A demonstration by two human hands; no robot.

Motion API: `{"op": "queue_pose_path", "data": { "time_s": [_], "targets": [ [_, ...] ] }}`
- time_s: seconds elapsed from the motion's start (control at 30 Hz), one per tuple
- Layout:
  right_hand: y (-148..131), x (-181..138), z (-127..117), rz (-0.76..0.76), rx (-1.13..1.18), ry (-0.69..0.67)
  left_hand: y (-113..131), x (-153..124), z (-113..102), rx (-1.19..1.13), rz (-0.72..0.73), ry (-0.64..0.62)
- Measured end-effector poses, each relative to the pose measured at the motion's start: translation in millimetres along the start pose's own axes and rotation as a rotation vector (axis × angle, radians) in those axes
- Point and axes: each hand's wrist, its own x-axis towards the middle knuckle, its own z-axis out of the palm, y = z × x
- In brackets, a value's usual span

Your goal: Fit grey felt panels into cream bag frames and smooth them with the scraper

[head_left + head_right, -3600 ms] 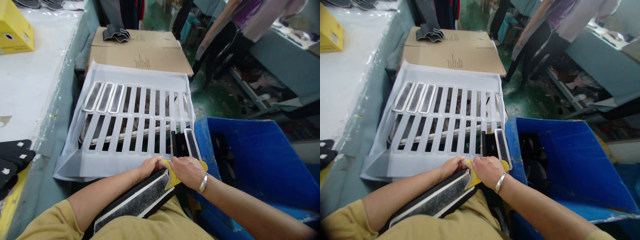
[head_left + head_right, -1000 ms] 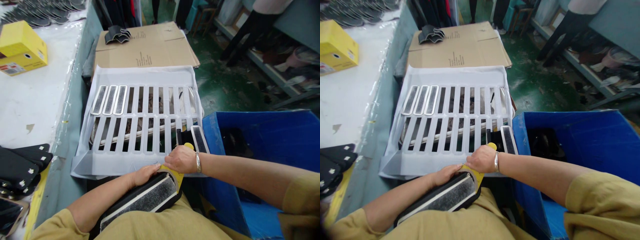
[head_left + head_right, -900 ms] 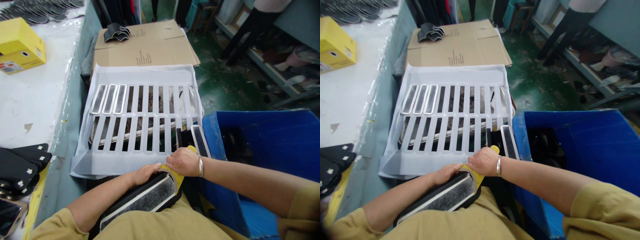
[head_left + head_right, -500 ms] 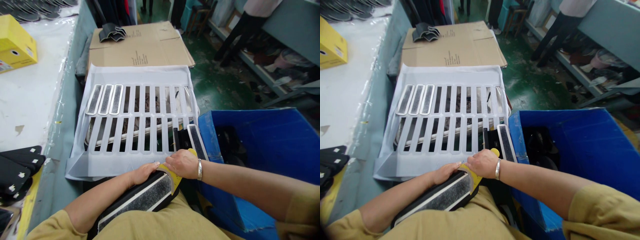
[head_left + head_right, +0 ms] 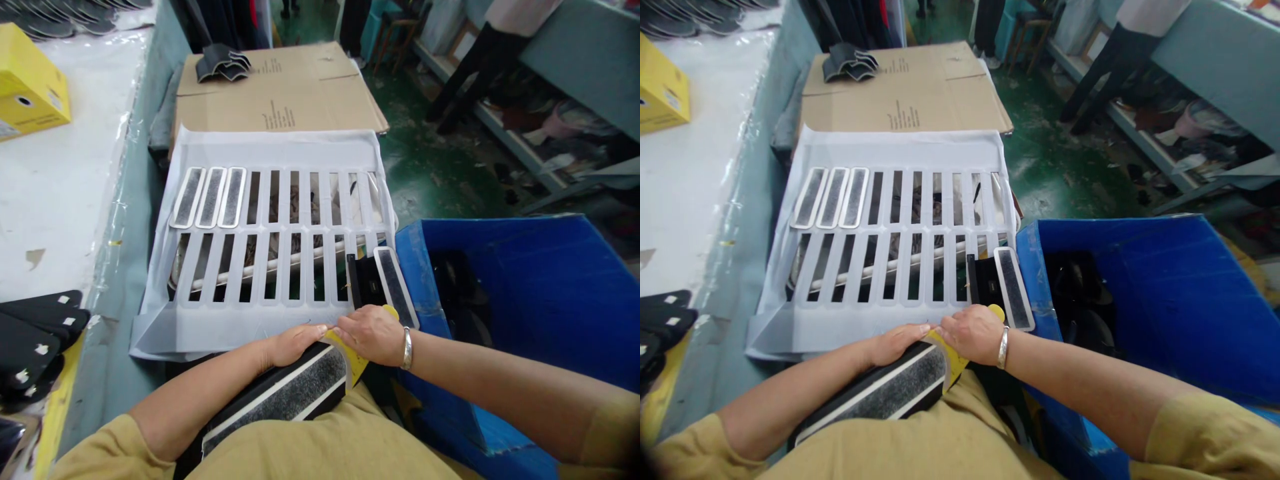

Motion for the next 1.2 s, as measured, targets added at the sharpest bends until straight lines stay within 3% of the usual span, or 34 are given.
{"op": "queue_pose_path", "data": {
  "time_s": [0.13, 0.43, 0.67, 0.83, 0.97, 1.2],
  "targets": [
    [-12, -7, 0, 0.095, 0.014, -0.010, 6, -1, -1, -0.027, 0.029, -0.034],
    [-30, -35, 0, 0.223, 0.000, -0.080, 26, -7, -3, 0.140, -0.108, -0.094],
    [-25, -37, 6, 0.184, 0.013, -0.022, 28, -1, -13, 0.000, -0.157, -0.057],
    [-25, -37, 4, 0.190, 0.001, -0.029, 29, 2, -10, -0.117, -0.238, -0.027],
    [-22, -38, 3, 0.110, -0.025, -0.032, 27, 3, -7, -0.224, -0.287, -0.003],
    [-18, -37, 2, 0.044, -0.016, -0.031, 35, 12, 0, -0.096, -0.350, 0.070]
  ]
}}
